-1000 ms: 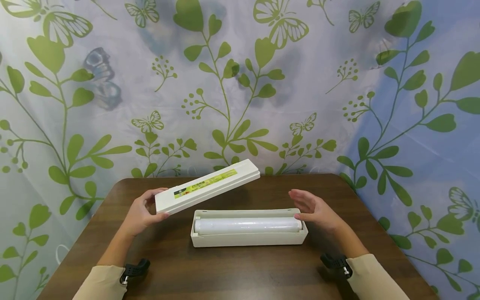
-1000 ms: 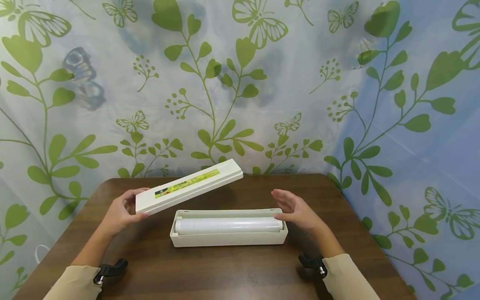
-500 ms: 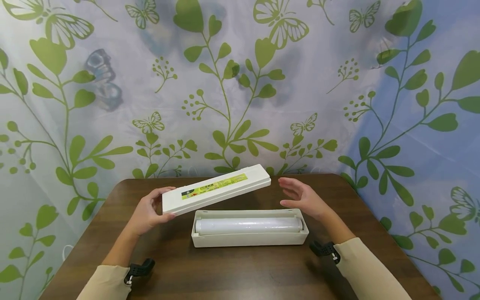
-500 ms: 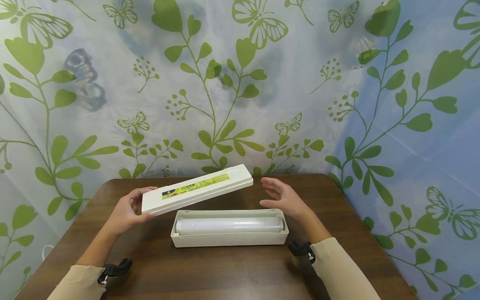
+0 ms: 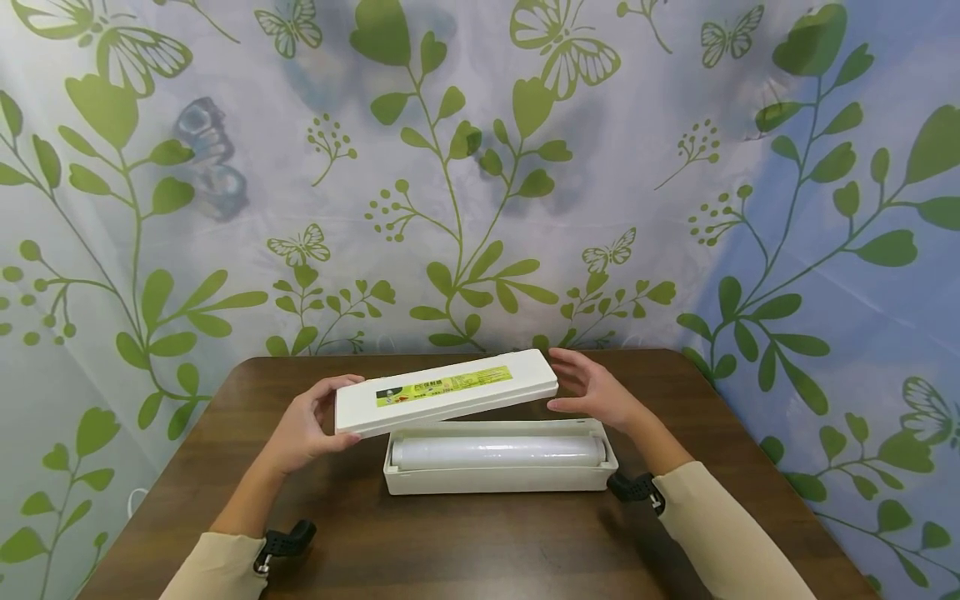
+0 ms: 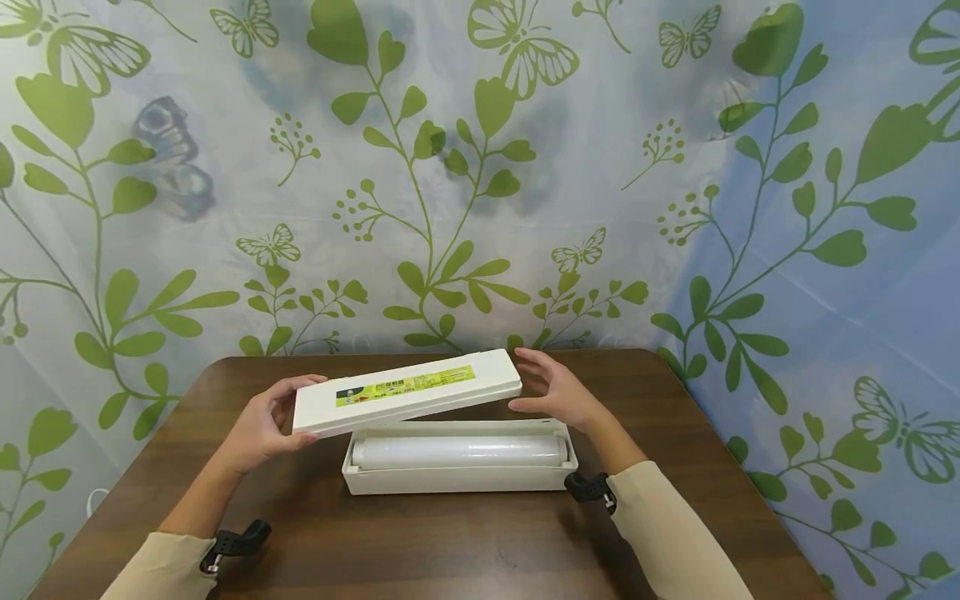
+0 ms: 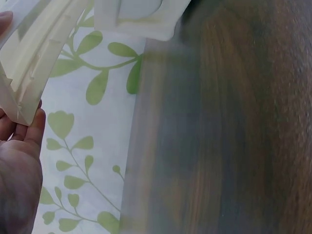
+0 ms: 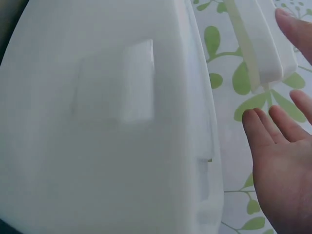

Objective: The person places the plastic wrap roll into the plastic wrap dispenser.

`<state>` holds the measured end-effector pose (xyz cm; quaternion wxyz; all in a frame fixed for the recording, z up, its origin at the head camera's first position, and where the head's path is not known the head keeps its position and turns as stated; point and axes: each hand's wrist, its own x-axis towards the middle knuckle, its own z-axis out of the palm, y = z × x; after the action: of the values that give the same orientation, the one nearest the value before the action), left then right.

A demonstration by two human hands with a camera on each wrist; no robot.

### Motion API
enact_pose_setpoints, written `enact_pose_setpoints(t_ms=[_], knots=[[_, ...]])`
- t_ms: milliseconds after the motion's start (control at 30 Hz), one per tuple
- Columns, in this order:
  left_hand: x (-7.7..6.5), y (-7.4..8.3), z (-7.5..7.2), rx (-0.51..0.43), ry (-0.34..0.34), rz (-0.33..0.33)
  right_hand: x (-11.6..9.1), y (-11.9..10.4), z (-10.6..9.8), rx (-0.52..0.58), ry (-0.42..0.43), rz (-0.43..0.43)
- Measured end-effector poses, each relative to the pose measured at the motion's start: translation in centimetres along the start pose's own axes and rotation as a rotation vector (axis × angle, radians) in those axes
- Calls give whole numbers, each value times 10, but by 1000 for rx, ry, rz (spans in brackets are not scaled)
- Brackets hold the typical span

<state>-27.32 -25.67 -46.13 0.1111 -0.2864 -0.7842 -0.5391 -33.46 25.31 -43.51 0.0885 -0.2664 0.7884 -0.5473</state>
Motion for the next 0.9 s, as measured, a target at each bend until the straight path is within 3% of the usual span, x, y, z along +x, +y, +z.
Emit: enact_pose_setpoints(t_ms=[467, 900], knots=[[2, 8, 6, -35, -34, 37, 3, -6, -2, 24, -53, -2], [3, 10, 5, -56, -55, 28, 1, -13, -6, -119, -53, -7]])
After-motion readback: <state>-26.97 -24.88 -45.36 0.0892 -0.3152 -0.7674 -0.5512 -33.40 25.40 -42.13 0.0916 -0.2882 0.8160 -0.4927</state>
